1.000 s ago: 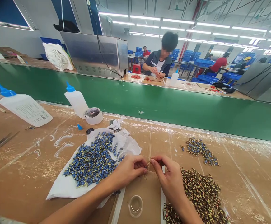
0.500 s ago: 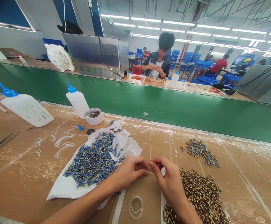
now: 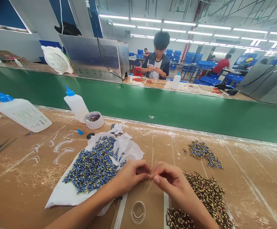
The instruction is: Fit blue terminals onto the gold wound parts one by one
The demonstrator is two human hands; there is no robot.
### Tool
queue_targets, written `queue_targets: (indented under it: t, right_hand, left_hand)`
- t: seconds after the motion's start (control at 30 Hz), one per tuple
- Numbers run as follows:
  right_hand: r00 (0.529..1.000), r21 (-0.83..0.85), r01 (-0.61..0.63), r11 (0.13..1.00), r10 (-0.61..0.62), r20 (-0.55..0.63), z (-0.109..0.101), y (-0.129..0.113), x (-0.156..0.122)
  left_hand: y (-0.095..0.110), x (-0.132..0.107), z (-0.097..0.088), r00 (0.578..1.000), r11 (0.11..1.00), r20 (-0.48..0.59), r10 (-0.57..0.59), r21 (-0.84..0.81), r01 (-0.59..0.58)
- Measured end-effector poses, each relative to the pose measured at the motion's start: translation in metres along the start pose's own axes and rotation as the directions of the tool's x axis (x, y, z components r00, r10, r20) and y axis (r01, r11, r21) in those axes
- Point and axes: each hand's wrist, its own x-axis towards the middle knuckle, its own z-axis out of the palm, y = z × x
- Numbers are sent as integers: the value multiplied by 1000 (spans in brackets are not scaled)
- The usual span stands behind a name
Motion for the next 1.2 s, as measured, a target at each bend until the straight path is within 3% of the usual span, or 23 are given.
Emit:
queue_targets:
  t: [0.07,0.13,0.3,0.4,0.5,0.6,0.73,0.9,1.03,1.2]
  right_hand:
    - [983,-53,-4,999,14,185,3,-10,-3]
    - [956,-168,-8,986,57,289,9,-17,-6]
    - [928,-324,36,946,89,362,23,-19,-8]
    - [954,-330,32,943,70,291,15,-16,-5]
    - [994,-429,-33,903,74,80,-11,-7,-1]
    - [980,-641,-190,743,108,-165,-45,6,2]
    - [958,-716,-286,637,187,-216,-68,21,-2]
    - [932,-761,-352,545,278,-233,-57,34,-5]
    - [943,-797,-328,508,226,-244,-45,40,0]
    - [973,-822,-229,521,132,-187,-28,39,8]
  left_hand:
    - [0,1,0,1000,1000,1,6,-4,-6]
    - [-1,1,-1,1000,1000,-6,15,-4,-15]
    - [-3,2,0,1000,1000,-8,13,-26,-13]
    - [-2,2,-1,1000,1000,8,2,-25,-1]
    - [0,3,-2,1000,1000,11,-2,-16,2]
    - [1,4,-3,1000,1000,10,-20,-22,20]
    - [1,4,-4,999,999,20,-25,-30,26]
    - [0,2,-4,1000,1000,-2,-28,-10,28]
    - [0,0,-4,999,999,-24,-46,6,46]
    - [2,-1,-4,999,999,-42,-35,3,35]
